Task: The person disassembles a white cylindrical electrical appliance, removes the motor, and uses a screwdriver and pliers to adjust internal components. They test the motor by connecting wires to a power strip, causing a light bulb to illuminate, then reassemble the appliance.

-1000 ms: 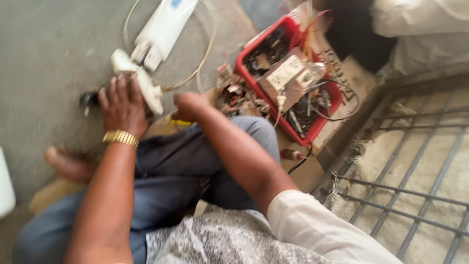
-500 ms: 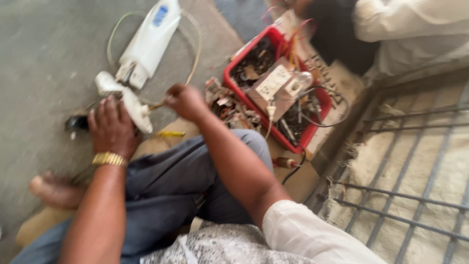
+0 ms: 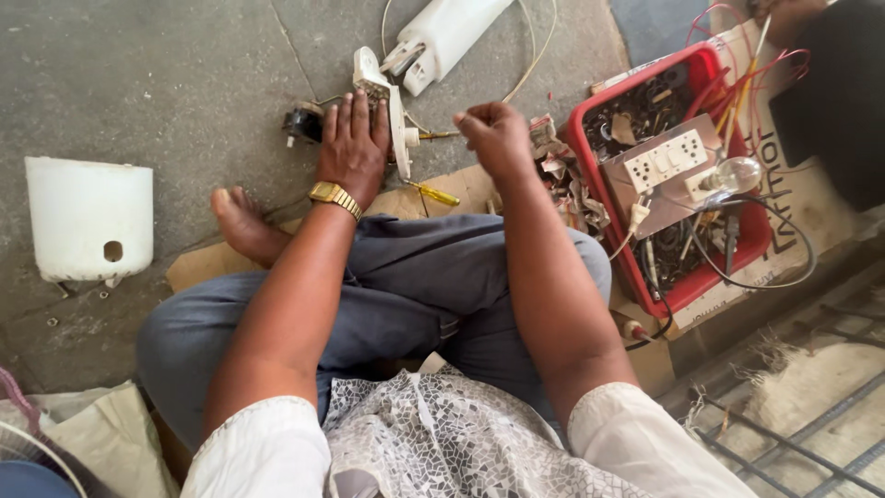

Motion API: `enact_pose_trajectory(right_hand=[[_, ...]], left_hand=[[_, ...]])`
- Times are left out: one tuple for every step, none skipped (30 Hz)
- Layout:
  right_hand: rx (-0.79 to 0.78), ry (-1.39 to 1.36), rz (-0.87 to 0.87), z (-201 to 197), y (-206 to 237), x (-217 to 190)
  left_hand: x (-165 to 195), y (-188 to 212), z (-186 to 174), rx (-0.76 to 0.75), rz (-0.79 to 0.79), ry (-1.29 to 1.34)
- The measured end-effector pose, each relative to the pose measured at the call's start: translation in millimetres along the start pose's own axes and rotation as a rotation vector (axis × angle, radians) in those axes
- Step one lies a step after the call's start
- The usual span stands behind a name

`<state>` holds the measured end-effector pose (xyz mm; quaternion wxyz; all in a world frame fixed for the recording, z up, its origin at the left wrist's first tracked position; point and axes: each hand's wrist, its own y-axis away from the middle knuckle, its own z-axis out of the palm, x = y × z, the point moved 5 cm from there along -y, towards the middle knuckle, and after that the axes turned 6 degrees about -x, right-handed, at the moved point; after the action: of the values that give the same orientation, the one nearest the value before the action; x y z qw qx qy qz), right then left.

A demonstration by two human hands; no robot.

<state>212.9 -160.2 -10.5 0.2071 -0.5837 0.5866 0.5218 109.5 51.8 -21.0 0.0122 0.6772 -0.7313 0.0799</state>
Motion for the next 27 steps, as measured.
enact_pose_trajectory(right_hand=[[0.070,0.109,-0.082,4.7,2.4,-4.5],[0.147,0.220,-0.170,7.3,2.4,-11.8],[0.097,0.115,0.060,12.5,-0.7,-2.0],[0.044,0.001,0.281,24.9,2.7,8.4],[0.005,-0.108,0.356,34.9,2.7,9.3],[-0.040,-0.219,0.432,44.2,4.9,9.5],[-0.076,-0.254,0.318,50.6,4.6,3.1],[-0.115,-0.285,0.208,55.3,3.4,-4.1],[-0.125,-0.359,0.038,56.2,2.2,-13.5],[-0.140,-0.430,-0.129,55.3,2.4,-22.7],[-0.157,-0.499,-0.295,53.2,2.7,-31.5],[-0.141,-0.507,-0.255,49.3,0.5,-29.7],[-0.129,-0.515,-0.212,44.2,-3.1,-27.7],[-0.121,-0.526,-0.164,40.6,-5.5,-24.9],[-0.036,-0.449,-0.246,31.8,-7.6,-26.6],[0.049,-0.374,-0.319,23.4,-12.2,-29.8],[0.129,-0.295,-0.387,16.2,-14.0,-31.0],[0.141,-0.410,-0.415,8.1,-19.4,-30.9],[0.153,-0.528,-0.439,0.7,-23.6,-29.3],[0.173,-0.519,-0.347,-5.1,-23.6,-20.4],[0.193,-0.508,-0.260,-14.9,-25.3,-14.0],[0.181,-0.562,-0.247,-20.7,-26.0,-12.1],[0.173,-0.617,-0.240,-26.9,-26.3,-11.2],[0.164,-0.646,-0.245,-31.4,-26.0,-12.2],[0.154,-0.674,-0.252,-34.9,-25.6,-14.4],[0.143,-0.704,-0.259,-36.1,-24.3,-17.4],[0.112,-0.722,-0.271,-35.4,-21.6,-21.0]], left_hand=[[-0.4,0.1,-1.1,-0.005,-0.006,0.002],[-0.7,-1.9,-3.1,-0.002,-0.007,0.005],[-1.0,-2.9,-4.0,0.012,-0.006,0.013],[-2.0,-3.3,-5.0,0.032,-0.001,0.017],[-2.0,-5.0,-8.7,0.042,0.012,0.018],[-1.3,-5.8,-12.8,0.047,0.024,0.018],[-1.5,-6.5,-17.6,0.042,0.028,-0.033],[-0.6,-8.0,-22.4,0.030,0.028,-0.084],[-1.8,-9.9,-25.2,-0.030,-0.013,0.012],[-3.4,-10.2,-28.3,-0.094,-0.058,0.107],[-3.8,-11.1,-30.6,-0.160,-0.105,0.203],[-1.6,-14.2,-37.7,-0.115,-0.117,0.243],[0.5,-16.4,-43.7,-0.073,-0.135,0.284],[2.2,-17.7,-48.6,-0.035,-0.157,0.321],[2.6,-18.7,-49.5,-0.035,-0.205,0.444],[3.1,-20.4,-48.6,-0.041,-0.255,0.566],[4.0,-21.6,-45.7,-0.049,-0.313,0.689],[3.4,-21.1,-46.8,0.016,-0.334,0.753],[1.6,-21.2,-47.3,0.084,-0.360,0.813],[-2.0,-19.1,-47.7,0.154,-0.388,0.865],[-5.6,-17.1,-42.1,0.159,-0.443,1.106],[-9.2,-15.7,-36.7,0.174,-0.493,1.348],[-12.5,-14.5,-32.5,0.196,-0.534,1.591],[-16.6,-12.6,-31.7,0.219,-0.568,1.670],[-20.6,-10.7,-31.8,0.247,-0.601,1.749],[-25.0,-8.4,-33.3,0.278,-0.633,1.826],[-28.6,-5.4,-36.1,0.298,-0.655,1.884]])
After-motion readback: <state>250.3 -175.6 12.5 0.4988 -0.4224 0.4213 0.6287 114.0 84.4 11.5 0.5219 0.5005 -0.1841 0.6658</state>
